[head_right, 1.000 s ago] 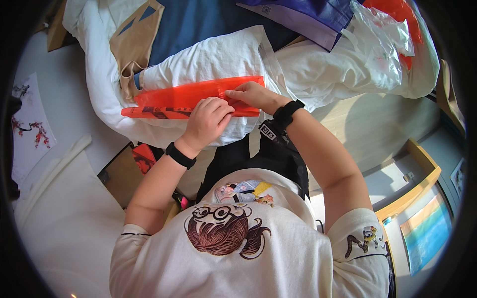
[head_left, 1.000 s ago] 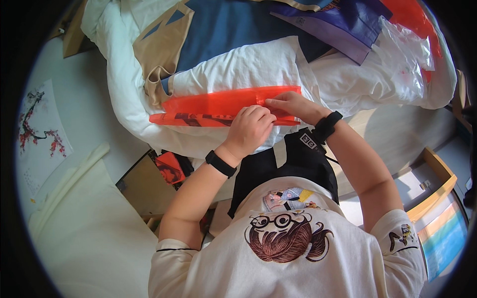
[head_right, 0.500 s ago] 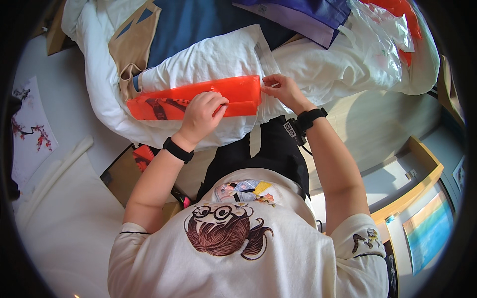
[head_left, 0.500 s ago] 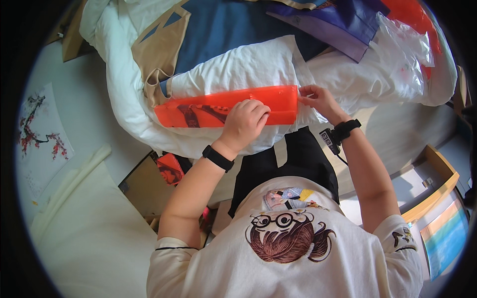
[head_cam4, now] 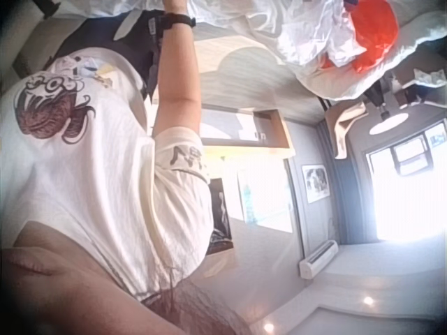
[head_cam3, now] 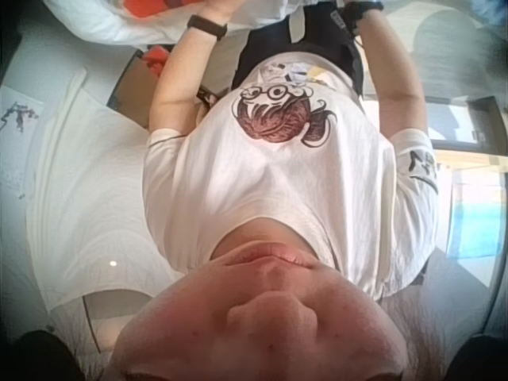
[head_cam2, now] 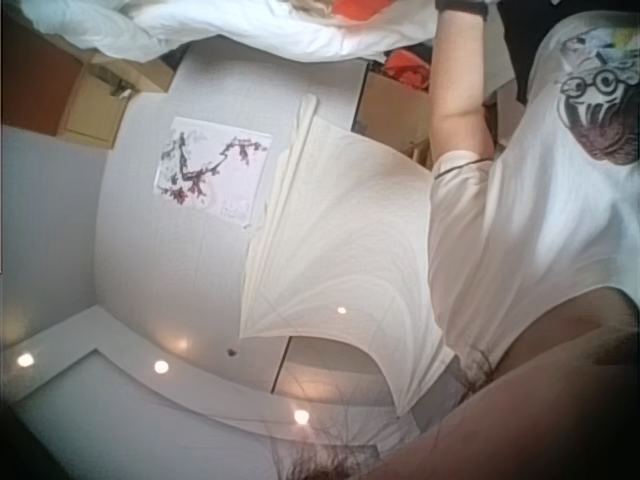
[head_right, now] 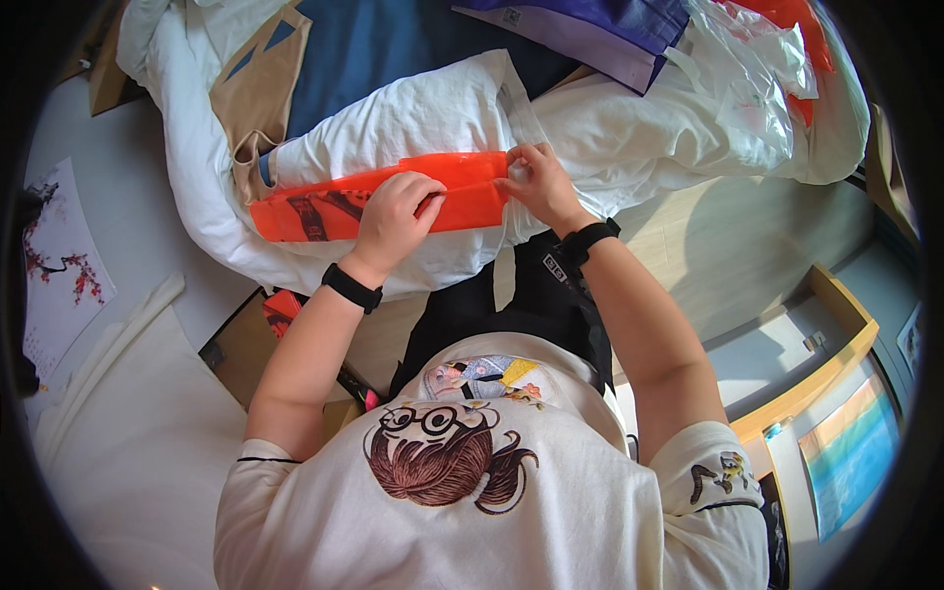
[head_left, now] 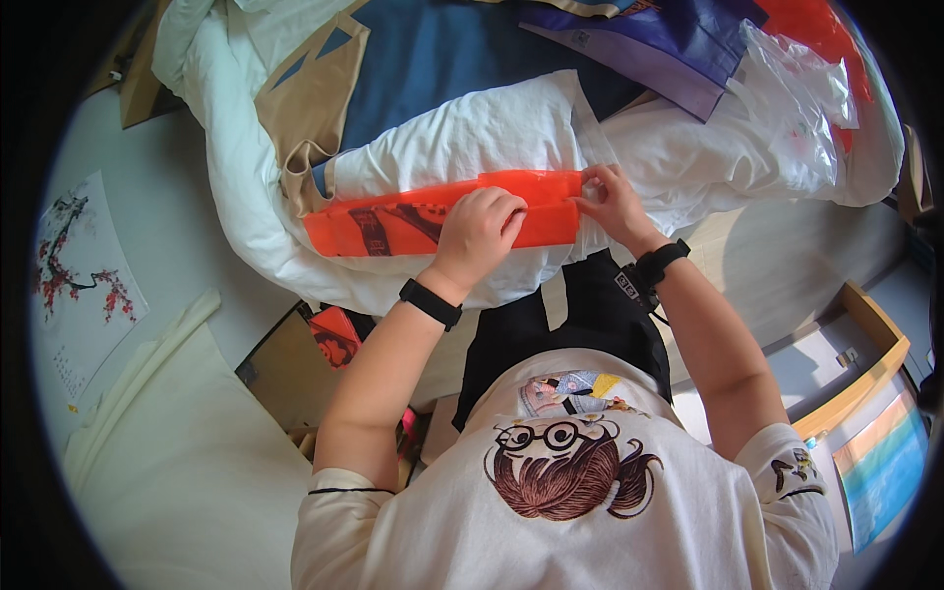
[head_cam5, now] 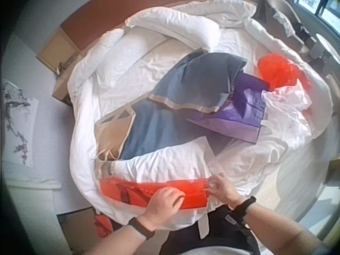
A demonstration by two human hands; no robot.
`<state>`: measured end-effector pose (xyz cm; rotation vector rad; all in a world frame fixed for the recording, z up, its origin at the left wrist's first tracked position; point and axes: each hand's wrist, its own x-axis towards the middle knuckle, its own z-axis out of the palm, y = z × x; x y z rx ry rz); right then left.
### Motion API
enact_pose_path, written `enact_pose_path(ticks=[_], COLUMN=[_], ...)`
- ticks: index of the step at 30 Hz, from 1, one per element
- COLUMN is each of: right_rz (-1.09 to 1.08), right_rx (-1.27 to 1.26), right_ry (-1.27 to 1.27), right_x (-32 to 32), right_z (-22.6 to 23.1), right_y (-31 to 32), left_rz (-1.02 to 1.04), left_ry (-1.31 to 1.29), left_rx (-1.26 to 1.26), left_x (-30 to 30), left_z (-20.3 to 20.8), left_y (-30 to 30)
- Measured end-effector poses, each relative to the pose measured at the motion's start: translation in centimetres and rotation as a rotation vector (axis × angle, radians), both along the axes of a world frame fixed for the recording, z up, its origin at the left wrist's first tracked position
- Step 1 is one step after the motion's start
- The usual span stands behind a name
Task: The person folds several orange and white plastic bags on a bed. They smooth and crease each bag, then place the folded items into a small pile. The person handles the bags one at a time and uses both hands to align and fold them.
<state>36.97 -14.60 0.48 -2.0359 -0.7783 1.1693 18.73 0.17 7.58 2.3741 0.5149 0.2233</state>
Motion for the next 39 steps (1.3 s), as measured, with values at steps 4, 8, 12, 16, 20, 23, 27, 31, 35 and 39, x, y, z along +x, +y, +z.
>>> enact_pose_path(ticks=[4, 8, 12, 16, 20, 23, 27, 31, 35, 39], right_rz=[-0.054, -0.103, 0.078, 0.032, 0.111, 0.309, 0.308, 0.296, 0.333, 0.251], right_rx=[0.047, 0.055, 0.079, 0.174, 0.341, 0.337, 0.322, 0.298, 0.194, 0.164], right_ry=[-0.017, 0.156, 0.076, 0.052, -0.225, -0.396, -0.429, -0.468, -0.38, -0.162], right_x=[-0.3, -0.1, 0.2, 0.1, -0.5, -0.8, -1.2, -2.0, -2.3, -1.8], right_z=[0.1, 0.6, 1.1, 2.2, 3.3, 3.3, 3.0, 2.7, 2.3, 1.9], right_y=[0.3, 0.2, 0.4, 0.9, 1.2, 1.3, 1.4, 2.0, 2.5, 2.4], left_rz=[0.021, 0.027, -0.033, -0.05, -0.036, -0.037, -0.011, -0.03, -0.012, -0.013], left_ry=[0.095, 0.001, 0.02, 0.024, 0.046, 0.055, 0.071, 0.09, 0.173, 0.28], left_rx=[-0.045, 0.144, 0.209, 0.199, 0.143, 0.147, 0.178, 0.262, 0.286, 0.255], left_x=[0.5, 1.1, 1.4, 1.4, 1.2, 1.2, 1.0, 0.6, 0.1, -1.0], left_z=[-0.4, -0.6, -1.3, -2.3, -2.7, -2.9, -3.1, -3.4, -3.7, -4.2], left_y=[0.2, 0.4, 0.8, 1.0, 1.1, 1.0, 0.9, 0.9, 1.2, 1.9])
